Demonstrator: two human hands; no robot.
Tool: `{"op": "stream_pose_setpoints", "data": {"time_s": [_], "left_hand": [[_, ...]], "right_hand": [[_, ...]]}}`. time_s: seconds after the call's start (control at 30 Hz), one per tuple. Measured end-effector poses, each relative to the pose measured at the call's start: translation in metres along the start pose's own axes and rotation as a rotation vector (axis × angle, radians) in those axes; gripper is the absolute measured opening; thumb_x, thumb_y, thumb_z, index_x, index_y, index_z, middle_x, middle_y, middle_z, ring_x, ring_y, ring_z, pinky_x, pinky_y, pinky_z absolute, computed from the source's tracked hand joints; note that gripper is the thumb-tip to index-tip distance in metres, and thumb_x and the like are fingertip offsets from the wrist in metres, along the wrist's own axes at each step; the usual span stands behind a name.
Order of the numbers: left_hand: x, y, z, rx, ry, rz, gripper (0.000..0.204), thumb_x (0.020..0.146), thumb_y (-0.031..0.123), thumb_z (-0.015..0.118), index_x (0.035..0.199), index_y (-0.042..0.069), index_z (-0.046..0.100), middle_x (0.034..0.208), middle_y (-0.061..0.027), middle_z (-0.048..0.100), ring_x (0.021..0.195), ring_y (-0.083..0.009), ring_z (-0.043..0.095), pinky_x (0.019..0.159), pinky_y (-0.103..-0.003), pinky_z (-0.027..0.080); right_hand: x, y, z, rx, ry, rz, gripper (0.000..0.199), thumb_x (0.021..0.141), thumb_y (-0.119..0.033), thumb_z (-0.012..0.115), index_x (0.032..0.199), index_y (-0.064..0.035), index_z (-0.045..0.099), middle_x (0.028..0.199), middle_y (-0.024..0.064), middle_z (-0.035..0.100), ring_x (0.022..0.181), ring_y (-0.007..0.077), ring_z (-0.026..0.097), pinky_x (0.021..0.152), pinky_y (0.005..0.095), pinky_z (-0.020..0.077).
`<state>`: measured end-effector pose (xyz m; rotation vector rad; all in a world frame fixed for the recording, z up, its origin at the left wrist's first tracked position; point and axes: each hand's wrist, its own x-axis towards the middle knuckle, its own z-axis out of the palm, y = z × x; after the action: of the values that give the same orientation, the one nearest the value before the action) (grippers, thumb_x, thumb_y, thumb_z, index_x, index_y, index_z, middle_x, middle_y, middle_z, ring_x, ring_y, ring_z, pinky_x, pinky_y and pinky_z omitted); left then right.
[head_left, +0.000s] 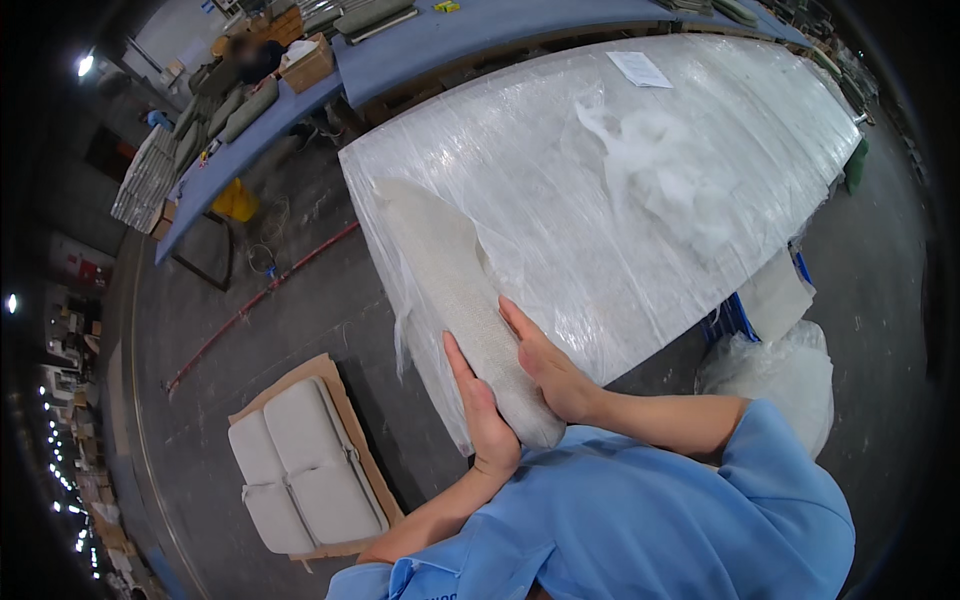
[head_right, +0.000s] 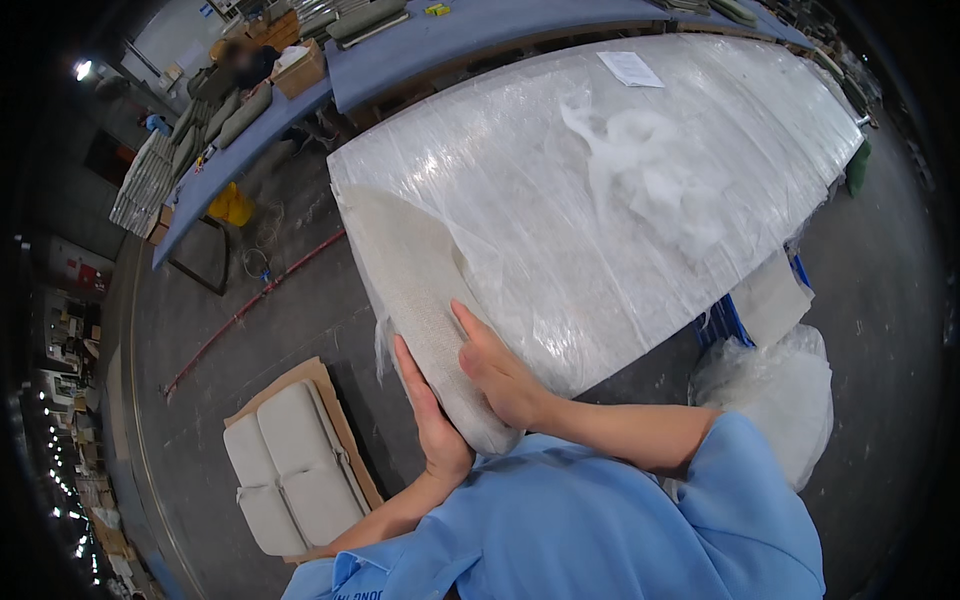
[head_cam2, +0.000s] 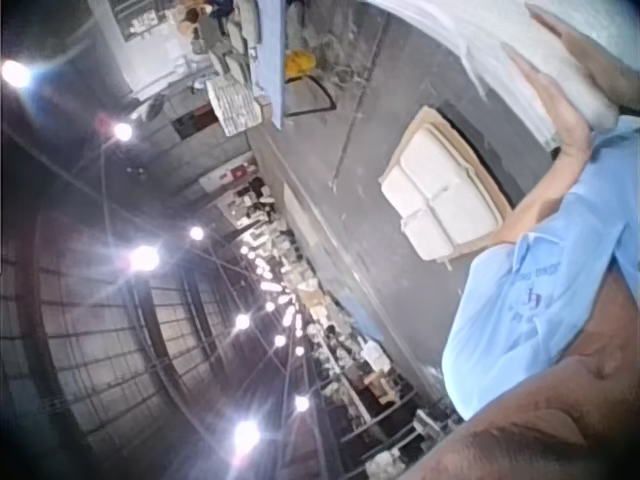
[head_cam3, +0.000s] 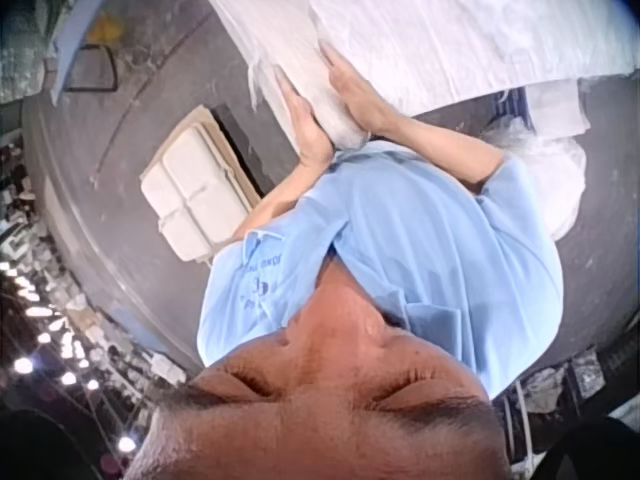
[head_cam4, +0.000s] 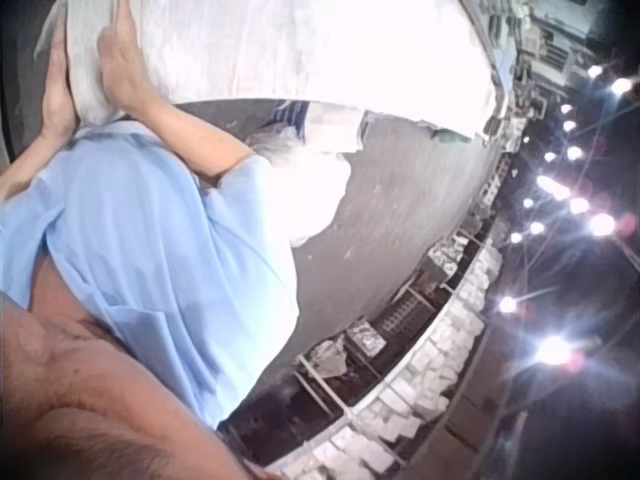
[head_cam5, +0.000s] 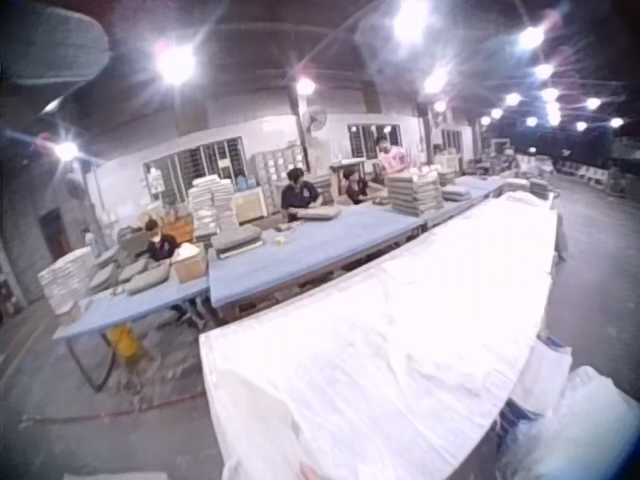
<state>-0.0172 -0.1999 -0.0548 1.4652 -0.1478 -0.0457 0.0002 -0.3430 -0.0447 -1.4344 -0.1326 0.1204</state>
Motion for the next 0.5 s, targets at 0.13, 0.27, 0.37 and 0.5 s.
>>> {"op": "stream_pose_setpoints", "data": {"time_s": [0.13,0.27,0.37,0.5], "left_hand": [[-0.003,-0.005,0.012,-0.056,0.044,0.019,0.08,0.113,0.053,0.03,0.175,0.012,-0.001,0.179,-0.0181,0.013,0.162,-0.0345,0.024,0.131,-0.046,0.023],[-0.001,-0.023,0.019,-0.07,0.034,0.073,0.082,0.112,0.053,0.03,0.174,0.009,0.0,0.178,-0.0195,0.014,0.162,-0.0354,0.024,0.131,-0.047,0.023],[0.0,-0.035,0.019,-0.042,0.034,0.088,0.082,0.112,0.052,0.03,0.174,0.007,0.0,0.178,-0.0199,0.013,0.162,-0.0354,0.023,0.131,-0.047,0.023],[0.002,-0.041,0.014,-0.044,0.067,0.09,0.083,0.112,0.052,0.029,0.174,0.005,0.001,0.178,-0.0204,0.012,0.162,-0.0355,0.023,0.131,-0.046,0.022]], "right_hand": [[-0.009,-0.002,0.004,-0.122,0.006,-0.068,0.091,0.11,-0.056,0.049,0.17,0.0056,0.016,0.174,0.0314,0.021,0.164,0.0428,0.02,0.132,0.0459,0.0188],[-0.012,-0.009,0.002,-0.471,-0.042,-0.226,0.1,0.105,-0.06,0.056,0.17,0.0054,0.018,0.175,0.0316,0.019,0.164,0.0457,0.018,0.131,0.051,0.0199],[-0.008,-0.015,0.005,-0.665,-0.028,-0.349,0.099,0.101,-0.057,0.064,0.169,0.0016,0.024,0.172,0.0327,0.022,0.159,0.0524,0.024,0.127,0.057,0.0255],[-0.004,-0.034,0.014,-0.953,-0.078,-0.443,0.1,0.102,-0.058,0.063,0.168,0.0057,0.024,0.174,0.0336,0.019,0.161,0.0481,0.024,0.129,0.0547,0.0217]]}}
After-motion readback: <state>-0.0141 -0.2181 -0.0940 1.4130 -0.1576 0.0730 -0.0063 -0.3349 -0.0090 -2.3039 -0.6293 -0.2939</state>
